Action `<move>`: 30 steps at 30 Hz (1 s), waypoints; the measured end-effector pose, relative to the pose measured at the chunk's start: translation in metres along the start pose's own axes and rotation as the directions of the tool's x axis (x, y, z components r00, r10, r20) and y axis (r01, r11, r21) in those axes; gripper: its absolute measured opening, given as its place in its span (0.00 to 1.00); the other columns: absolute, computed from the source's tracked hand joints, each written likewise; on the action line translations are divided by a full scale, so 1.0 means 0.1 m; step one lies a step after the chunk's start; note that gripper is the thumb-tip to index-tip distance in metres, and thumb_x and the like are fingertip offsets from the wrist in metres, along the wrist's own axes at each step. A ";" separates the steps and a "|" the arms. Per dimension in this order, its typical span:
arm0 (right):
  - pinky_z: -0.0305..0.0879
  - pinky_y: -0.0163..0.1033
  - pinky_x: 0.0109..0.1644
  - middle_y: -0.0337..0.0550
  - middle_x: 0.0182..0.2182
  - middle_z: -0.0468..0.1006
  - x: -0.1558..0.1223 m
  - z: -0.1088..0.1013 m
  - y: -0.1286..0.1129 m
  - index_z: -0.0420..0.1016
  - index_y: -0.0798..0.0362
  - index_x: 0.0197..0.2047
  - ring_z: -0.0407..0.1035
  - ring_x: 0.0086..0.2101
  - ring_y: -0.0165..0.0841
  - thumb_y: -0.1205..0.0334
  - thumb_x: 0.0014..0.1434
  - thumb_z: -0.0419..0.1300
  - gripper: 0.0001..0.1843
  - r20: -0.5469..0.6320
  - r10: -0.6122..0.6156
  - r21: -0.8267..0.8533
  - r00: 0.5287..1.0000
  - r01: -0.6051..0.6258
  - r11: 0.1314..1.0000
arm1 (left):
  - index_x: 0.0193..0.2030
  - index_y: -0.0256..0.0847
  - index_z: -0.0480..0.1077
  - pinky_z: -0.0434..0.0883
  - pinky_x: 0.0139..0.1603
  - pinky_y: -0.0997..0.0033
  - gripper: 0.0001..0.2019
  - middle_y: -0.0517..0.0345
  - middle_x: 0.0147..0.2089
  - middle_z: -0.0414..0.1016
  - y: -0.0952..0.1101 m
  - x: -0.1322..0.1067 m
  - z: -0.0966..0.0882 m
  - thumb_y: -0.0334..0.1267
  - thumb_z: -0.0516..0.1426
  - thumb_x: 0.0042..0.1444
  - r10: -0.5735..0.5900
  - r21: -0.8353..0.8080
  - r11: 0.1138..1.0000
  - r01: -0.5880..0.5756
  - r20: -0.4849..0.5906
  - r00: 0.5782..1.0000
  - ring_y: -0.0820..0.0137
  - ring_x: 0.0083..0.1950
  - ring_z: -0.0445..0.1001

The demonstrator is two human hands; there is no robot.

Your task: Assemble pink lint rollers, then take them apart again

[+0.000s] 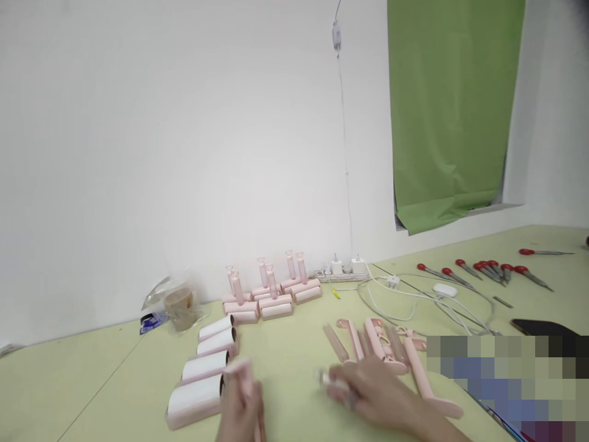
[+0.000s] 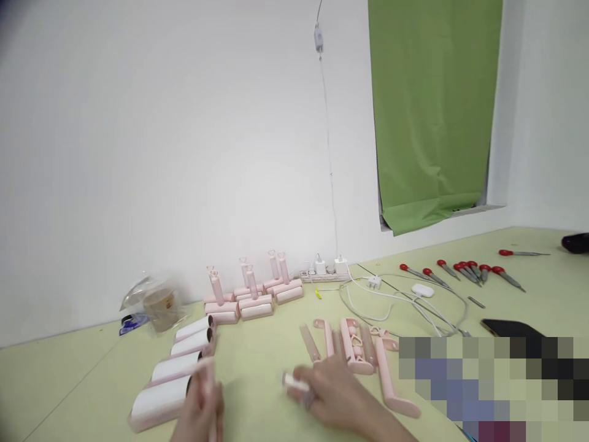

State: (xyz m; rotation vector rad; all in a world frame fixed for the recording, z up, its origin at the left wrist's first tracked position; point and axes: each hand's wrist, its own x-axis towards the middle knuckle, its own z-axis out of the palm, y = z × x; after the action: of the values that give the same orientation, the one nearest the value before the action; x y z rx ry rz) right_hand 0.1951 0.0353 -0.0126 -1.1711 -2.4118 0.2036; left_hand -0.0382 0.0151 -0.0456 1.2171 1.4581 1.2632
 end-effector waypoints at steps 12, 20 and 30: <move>0.53 0.30 0.25 0.40 0.28 0.72 -0.02 0.09 -0.14 0.67 0.50 0.44 0.65 0.25 0.27 0.63 0.58 0.51 0.10 -0.275 -0.342 -0.063 0.898 0.338 0.939 | 0.34 0.41 0.69 0.60 0.34 0.69 0.22 0.57 0.33 0.67 0.11 0.01 -0.13 0.52 0.61 0.34 0.070 0.661 0.671 -0.336 0.394 0.916 0.61 0.36 0.65; 0.50 0.31 0.21 0.39 0.29 0.73 -0.09 0.21 -0.40 0.66 0.49 0.49 0.62 0.20 0.25 0.72 0.59 0.46 0.17 -0.227 -0.613 -0.406 0.756 0.499 0.766 | 0.28 0.40 0.64 0.62 0.36 0.68 0.19 0.57 0.29 0.66 0.30 -0.02 -0.01 0.54 0.45 0.52 0.291 0.184 0.931 -0.316 0.151 0.945 0.66 0.34 0.65; 0.64 0.36 0.35 0.50 0.37 0.72 -0.13 0.06 -0.30 0.62 0.55 0.49 0.67 0.37 0.34 0.55 0.63 0.38 0.20 -0.329 -0.422 0.111 0.845 0.478 0.871 | 0.34 0.36 0.66 0.64 0.20 0.76 0.14 0.60 0.25 0.66 0.18 -0.41 0.41 0.46 0.55 0.48 -0.203 -0.486 0.806 0.339 0.311 0.928 0.73 0.25 0.68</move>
State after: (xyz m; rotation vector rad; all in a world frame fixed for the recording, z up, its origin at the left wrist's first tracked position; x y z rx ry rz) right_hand 0.1775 0.0068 -0.0125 -0.4792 -2.2620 0.0941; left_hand 0.0116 -0.0174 -0.0335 0.7208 0.9607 1.1610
